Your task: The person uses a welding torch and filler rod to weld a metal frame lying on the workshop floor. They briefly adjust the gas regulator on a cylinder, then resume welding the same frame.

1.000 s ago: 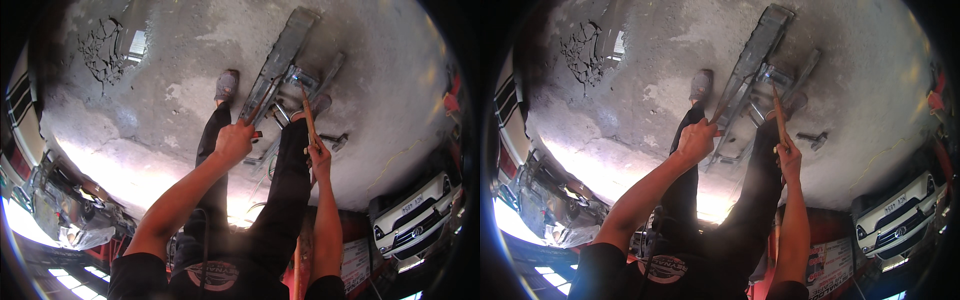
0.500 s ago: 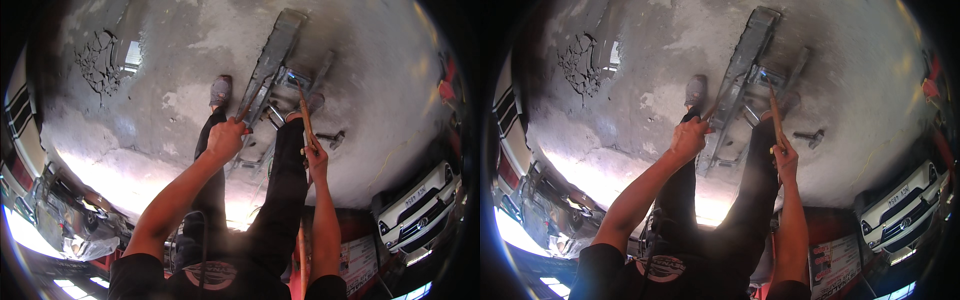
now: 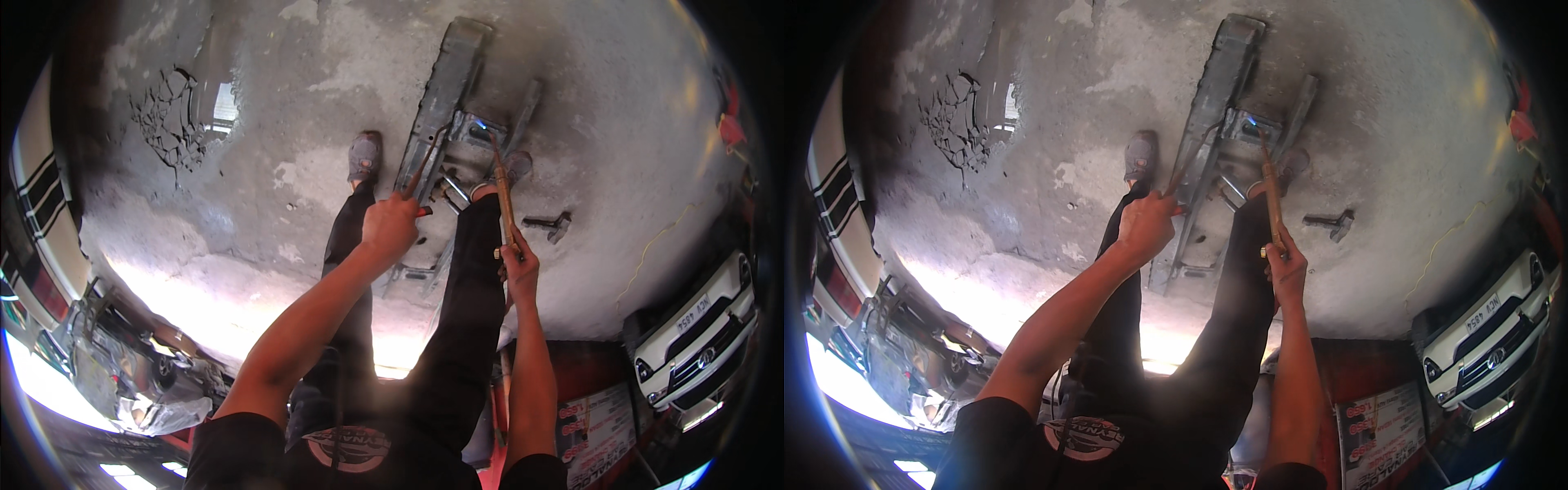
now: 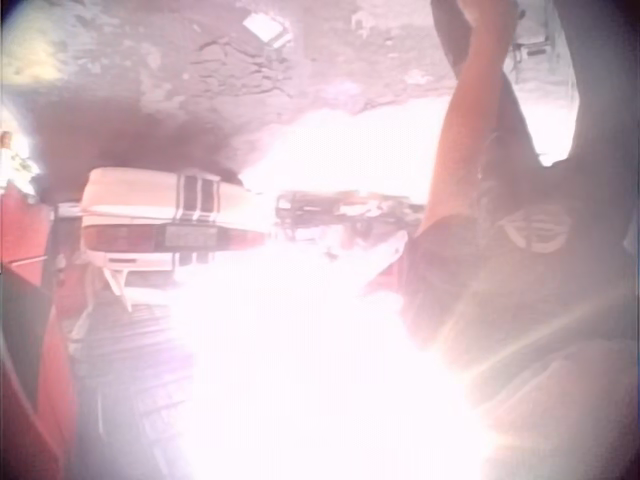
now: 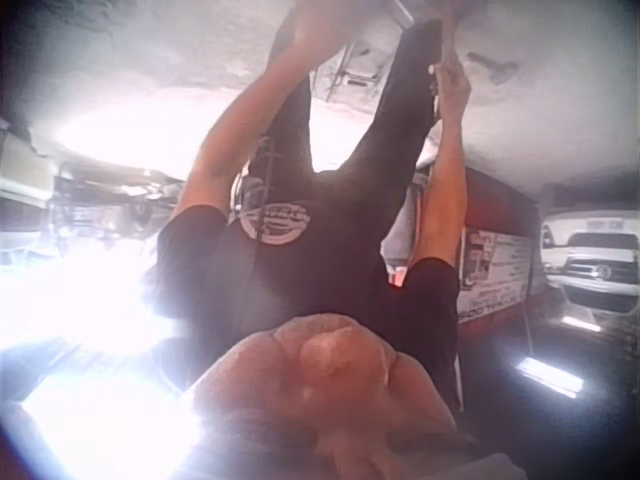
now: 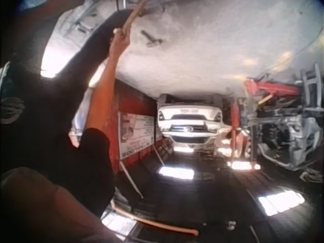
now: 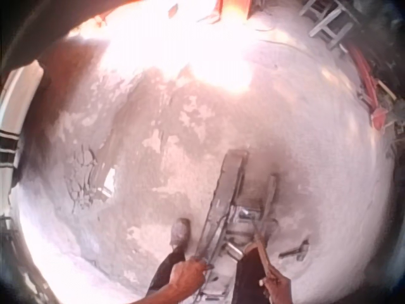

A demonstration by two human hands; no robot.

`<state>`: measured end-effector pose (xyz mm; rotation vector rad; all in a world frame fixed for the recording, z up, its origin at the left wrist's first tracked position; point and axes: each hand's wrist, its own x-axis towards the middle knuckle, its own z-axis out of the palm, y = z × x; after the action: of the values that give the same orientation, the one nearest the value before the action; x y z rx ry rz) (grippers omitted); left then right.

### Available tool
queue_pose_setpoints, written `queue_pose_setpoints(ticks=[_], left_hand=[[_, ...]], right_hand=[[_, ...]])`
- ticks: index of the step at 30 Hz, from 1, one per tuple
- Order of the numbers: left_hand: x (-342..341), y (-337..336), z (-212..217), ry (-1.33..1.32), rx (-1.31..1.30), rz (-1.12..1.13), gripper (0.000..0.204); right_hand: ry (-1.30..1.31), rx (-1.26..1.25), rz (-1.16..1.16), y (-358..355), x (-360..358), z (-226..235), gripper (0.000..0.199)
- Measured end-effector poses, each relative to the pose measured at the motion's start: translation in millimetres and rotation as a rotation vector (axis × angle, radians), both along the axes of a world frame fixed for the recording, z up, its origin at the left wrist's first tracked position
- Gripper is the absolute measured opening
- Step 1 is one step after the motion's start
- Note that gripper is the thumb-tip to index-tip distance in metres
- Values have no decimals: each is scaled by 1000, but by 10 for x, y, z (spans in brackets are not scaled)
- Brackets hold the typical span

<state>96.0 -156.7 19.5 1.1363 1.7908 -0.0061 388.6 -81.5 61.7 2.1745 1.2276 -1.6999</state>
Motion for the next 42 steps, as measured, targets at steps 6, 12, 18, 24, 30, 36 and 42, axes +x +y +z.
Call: queue_pose_setpoints(ticks=[6,12,18,24,30,36,42], left_hand=[[154,258,69,50,6,-30,9],[-129,308,-114,37,28,-110,13],[-752,222,-366,-19,52,-103,26],[-1009,240,-521,-13,-44,-111,31],[-1217,189,-677,6,-2,-153,32],[-1302,203,-682,61,-1,-143,34],[-743,182,-431,126,74,-152,34]], right_hand=[[42,47,-37,-14,27,33,53],[30,13,-25,59,126,-8,54],[2,-18,11,131,135,-98,54],[56,-23,26,230,101,-274,50],[22,-32,134,424,-2,-465,48],[19,-15,164,490,-59,-546,50],[-11,-39,128,470,-62,-544,49]])
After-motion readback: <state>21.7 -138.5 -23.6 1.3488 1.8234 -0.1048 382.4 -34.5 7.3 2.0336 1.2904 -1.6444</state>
